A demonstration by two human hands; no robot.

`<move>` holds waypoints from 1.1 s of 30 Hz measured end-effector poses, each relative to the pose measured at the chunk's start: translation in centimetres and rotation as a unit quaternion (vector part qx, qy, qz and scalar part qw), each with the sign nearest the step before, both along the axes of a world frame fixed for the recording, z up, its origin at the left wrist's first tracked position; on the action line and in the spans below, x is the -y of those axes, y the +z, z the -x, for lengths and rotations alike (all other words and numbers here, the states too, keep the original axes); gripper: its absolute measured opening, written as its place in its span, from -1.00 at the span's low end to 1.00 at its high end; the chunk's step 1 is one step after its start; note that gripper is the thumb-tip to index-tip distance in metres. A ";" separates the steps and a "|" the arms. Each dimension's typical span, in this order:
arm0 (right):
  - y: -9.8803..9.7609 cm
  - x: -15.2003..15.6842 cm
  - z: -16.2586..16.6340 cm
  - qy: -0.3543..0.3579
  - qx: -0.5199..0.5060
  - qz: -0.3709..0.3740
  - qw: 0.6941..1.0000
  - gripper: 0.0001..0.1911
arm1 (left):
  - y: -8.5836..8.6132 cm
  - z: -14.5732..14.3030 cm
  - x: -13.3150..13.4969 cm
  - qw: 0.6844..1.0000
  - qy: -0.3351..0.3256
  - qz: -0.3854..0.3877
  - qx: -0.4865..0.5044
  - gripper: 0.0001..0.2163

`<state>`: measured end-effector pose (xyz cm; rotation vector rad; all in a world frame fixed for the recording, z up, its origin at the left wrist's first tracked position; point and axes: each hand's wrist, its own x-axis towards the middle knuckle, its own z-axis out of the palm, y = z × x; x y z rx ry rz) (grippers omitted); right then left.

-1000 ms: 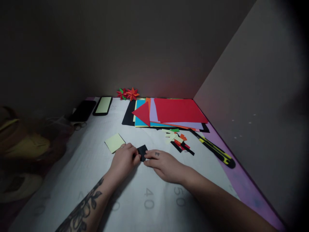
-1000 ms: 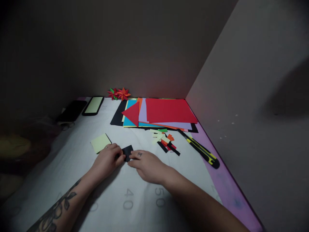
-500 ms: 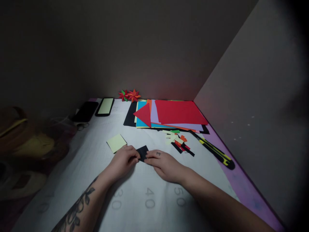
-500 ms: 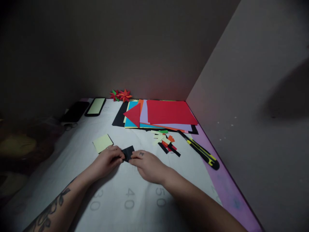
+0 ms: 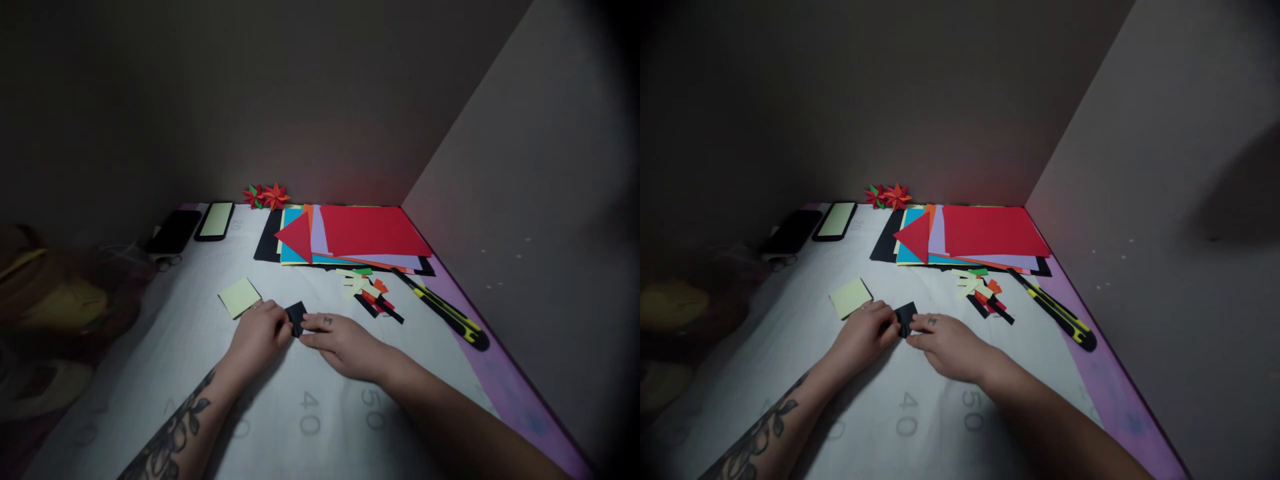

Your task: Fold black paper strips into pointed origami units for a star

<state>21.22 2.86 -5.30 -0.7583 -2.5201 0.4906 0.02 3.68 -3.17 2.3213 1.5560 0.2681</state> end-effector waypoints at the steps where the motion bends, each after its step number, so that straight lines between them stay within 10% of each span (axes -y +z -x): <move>1: 0.0 0.0 0.0 -0.001 -0.003 0.006 1.000 -0.65 | 0.0 -0.1 0.0 1.000 0.003 -0.001 -0.004 -0.83; 33: 0.3 0.3 1.1 -0.018 0.053 -0.024 0.998 -0.62 | 0.0 -0.2 -0.3 1.000 0.021 0.002 -0.012 -0.88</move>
